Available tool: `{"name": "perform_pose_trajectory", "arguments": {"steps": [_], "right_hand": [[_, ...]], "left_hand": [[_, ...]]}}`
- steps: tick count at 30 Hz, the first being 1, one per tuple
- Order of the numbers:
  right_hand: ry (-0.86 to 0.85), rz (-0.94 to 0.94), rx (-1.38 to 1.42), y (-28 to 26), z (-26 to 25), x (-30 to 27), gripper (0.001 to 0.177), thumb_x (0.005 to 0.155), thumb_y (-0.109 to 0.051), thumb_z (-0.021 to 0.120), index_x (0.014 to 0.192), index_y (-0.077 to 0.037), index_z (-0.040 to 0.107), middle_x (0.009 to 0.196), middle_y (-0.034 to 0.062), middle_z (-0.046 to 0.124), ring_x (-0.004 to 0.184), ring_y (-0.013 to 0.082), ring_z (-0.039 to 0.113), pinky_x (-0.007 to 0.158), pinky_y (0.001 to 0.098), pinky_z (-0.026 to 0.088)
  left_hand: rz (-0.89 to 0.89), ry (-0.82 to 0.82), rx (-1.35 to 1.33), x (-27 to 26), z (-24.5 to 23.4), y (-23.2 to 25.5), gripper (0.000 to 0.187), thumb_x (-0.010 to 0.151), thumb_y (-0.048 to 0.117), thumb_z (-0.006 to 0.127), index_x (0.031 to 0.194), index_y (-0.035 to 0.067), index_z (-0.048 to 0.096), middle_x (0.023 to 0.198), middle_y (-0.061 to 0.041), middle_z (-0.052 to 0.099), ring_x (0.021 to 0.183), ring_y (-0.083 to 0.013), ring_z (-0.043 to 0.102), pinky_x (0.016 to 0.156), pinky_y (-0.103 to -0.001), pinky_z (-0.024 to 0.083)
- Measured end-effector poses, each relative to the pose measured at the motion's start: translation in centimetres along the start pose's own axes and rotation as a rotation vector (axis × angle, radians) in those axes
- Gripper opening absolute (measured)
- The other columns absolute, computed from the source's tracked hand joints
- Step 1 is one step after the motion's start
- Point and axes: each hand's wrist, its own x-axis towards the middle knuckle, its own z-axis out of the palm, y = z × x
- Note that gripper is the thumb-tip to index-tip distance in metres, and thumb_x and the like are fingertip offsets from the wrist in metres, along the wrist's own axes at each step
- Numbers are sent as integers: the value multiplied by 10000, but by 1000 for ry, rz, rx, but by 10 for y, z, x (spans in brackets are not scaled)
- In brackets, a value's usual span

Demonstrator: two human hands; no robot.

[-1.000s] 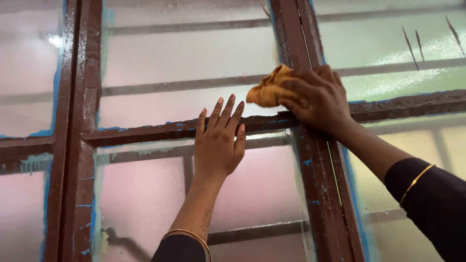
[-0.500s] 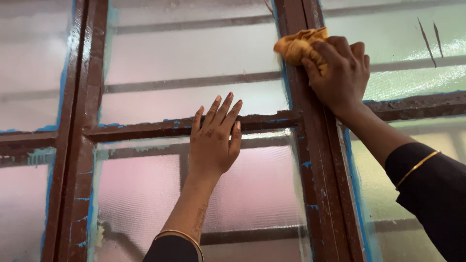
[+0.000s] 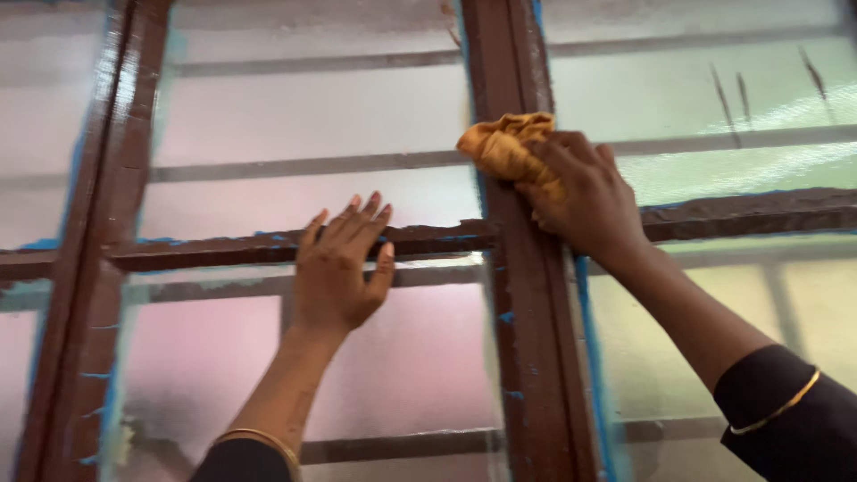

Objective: The person cleans a window by spraying liquid from a spray bottle and wiping the window panes and frame with a cloth.

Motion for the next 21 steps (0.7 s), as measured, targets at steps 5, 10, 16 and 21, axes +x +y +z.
{"name": "perform_pose_trajectory", "arguments": {"steps": [5, 10, 16, 21], "right_hand": [[-59, -69, -24, -7, -19, -21, 586, 872, -406, 770, 1374, -145, 616, 1262, 87, 621, 914, 272, 589, 683, 390, 586], [-13, -34, -64, -10, -18, -25, 557, 908, -430, 728, 1344, -103, 617, 1189, 77, 638, 839, 227, 592, 709, 400, 548], [100, 74, -178, -20, -5, -31, 467, 927, -333, 689, 1319, -86, 627, 1075, 62, 683, 814, 226, 583, 696, 388, 490], [185, 152, -196, -16, -1, -28, 458, 860, -318, 707, 1251, -84, 653, 1016, 59, 706, 807, 231, 594, 690, 404, 473]], "left_hand": [[-10, 41, 22, 15, -5, 26, 468, 977, 361, 488, 1271, 69, 706, 1387, -112, 654, 1347, -282, 566, 1141, -457, 353], [-498, -380, 112, 58, 2, 79, 463, 1059, 366, 397, 1204, 41, 693, 1258, -168, 706, 1204, -262, 663, 1250, -471, 281], [-54, 167, -62, 58, 60, 128, 527, 966, 198, 417, 1447, 33, 556, 1440, -145, 624, 1420, -283, 535, 1233, -479, 292], [-253, 96, -187, 53, 77, 134, 536, 1027, 288, 445, 1504, 47, 472, 1561, -117, 468, 1509, -267, 356, 1259, -482, 175]]}}
